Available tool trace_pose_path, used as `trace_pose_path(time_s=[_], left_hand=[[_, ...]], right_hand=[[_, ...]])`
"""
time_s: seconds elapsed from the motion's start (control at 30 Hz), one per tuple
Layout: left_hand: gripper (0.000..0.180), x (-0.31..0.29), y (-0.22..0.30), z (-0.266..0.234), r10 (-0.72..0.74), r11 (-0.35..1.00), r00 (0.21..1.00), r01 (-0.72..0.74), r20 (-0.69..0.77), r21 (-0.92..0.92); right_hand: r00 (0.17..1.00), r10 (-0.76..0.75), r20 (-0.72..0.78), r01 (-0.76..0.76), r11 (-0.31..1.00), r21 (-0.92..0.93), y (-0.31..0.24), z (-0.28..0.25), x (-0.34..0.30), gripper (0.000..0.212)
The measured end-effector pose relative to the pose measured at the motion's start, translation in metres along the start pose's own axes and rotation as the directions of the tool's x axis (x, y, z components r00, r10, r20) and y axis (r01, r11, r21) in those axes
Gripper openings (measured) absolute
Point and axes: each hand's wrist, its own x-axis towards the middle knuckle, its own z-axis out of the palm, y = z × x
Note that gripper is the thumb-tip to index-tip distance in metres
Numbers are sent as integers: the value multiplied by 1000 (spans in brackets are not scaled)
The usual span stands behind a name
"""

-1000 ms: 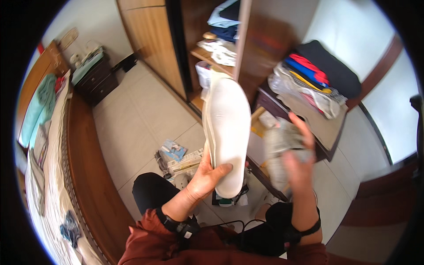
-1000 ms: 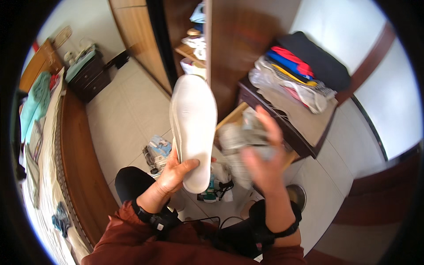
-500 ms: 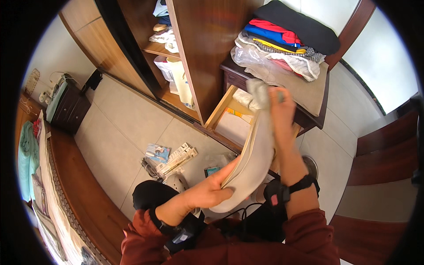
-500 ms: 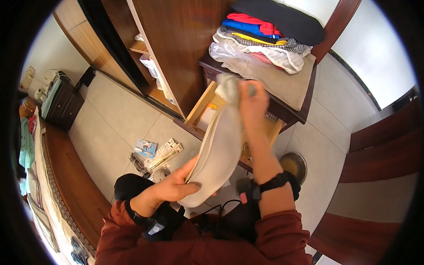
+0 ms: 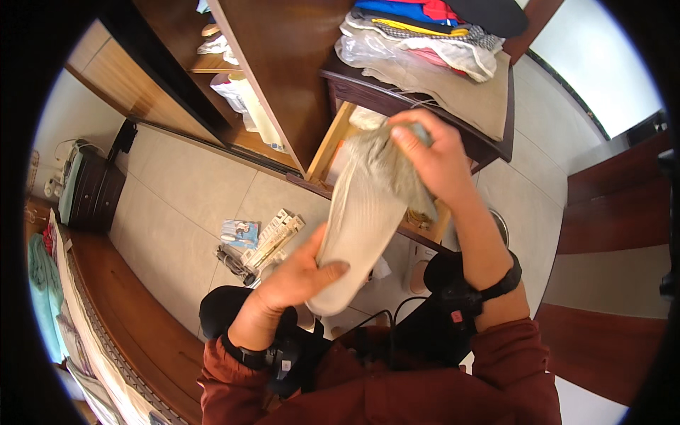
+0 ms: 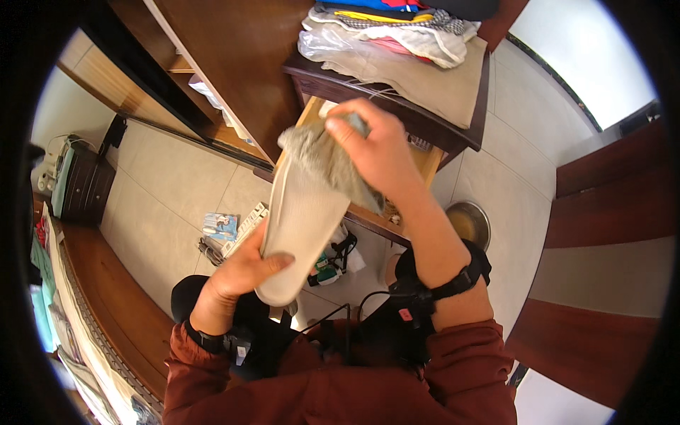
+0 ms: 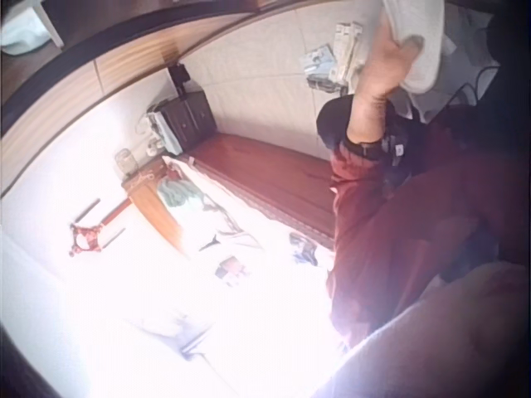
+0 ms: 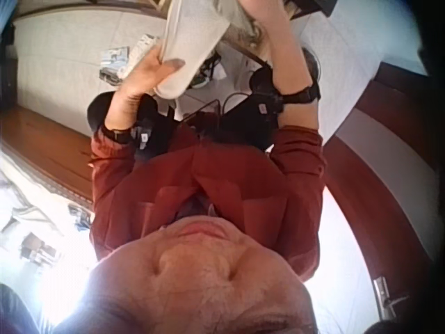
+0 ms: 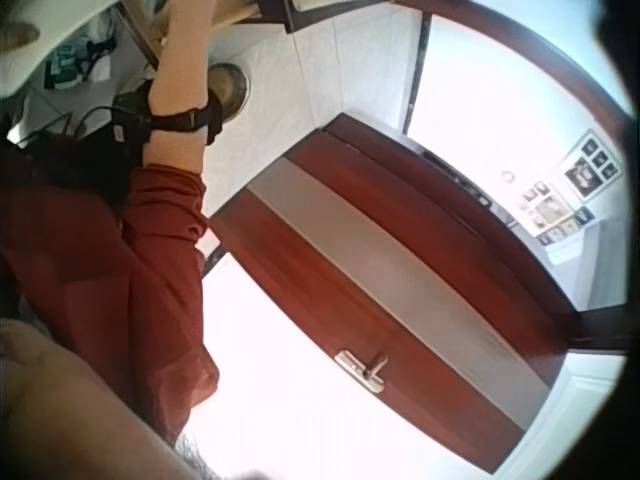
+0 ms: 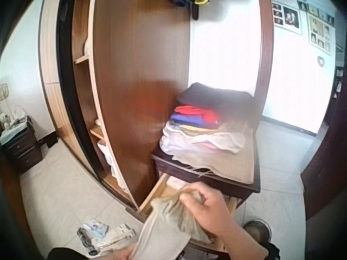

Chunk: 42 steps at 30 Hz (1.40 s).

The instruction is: The person cleans a wooden nightstand and its drawer using a wet cloth, removes various items including papers, a white cloth, a small box, and a bottle, wipes the surfaces, and places the items back into the drawer.

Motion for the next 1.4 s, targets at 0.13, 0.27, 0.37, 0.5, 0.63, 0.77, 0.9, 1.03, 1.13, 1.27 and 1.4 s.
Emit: trace_pose_path(time_s=[0.13, 0.27, 0.37, 0.5, 0.63, 0.77, 0.9, 1.03, 1.13, 1.27, 1.4], left_hand=[[46, 20, -16, -17, 107, 992, 955, -87, -278, 86], [38, 63, -12, -37, 500, 600, 841, -161, -209, 784], [33, 104, 9, -46, 481, 150, 876, -132, 45, 980], [36, 170, 15, -42, 174, -78, 967, -176, 187, 981], [39, 230, -4, -46, -154, 196, 965, -182, 214, 963], [37, 275, -33, -55, -394, 140, 893, -174, 216, 975], [32, 292, -63, -54, -410, -156, 907, -174, 96, 972], [36, 280, -83, -42, -224, -242, 969, -159, 104, 957], [50, 265, -84, -28, -171, -208, 971, -199, 165, 958], [63, 253, -65, -13, -267, -162, 962, -109, 63, 981], [54, 207, -31, -27, 56, 313, 994, -110, 97, 943]], right_hand=[[837, -256, -484, 113, 946, -304, -11, -52, 6, 18], [674, 303, -674, 4, 911, 413, -33, -109, -16, 23], [663, 398, -634, 20, 838, 546, -28, -118, -26, 27], [666, 466, -582, -31, 797, 603, -13, -119, -32, 28], [693, 427, -581, -26, 820, 572, -7, -127, -37, 29], [684, 423, -594, -66, 847, 528, -6, -136, -38, 30], [671, 446, -592, -187, 875, 447, -5, -137, -38, 33], [673, 438, -596, -238, 891, 386, -5, -132, -33, 35], [655, 476, -587, -263, 872, 413, -6, -125, -26, 36], [687, 443, -576, -218, 882, 418, -9, -114, -21, 41], [709, 418, -568, -219, 896, 386, -11, -102, -25, 44]])
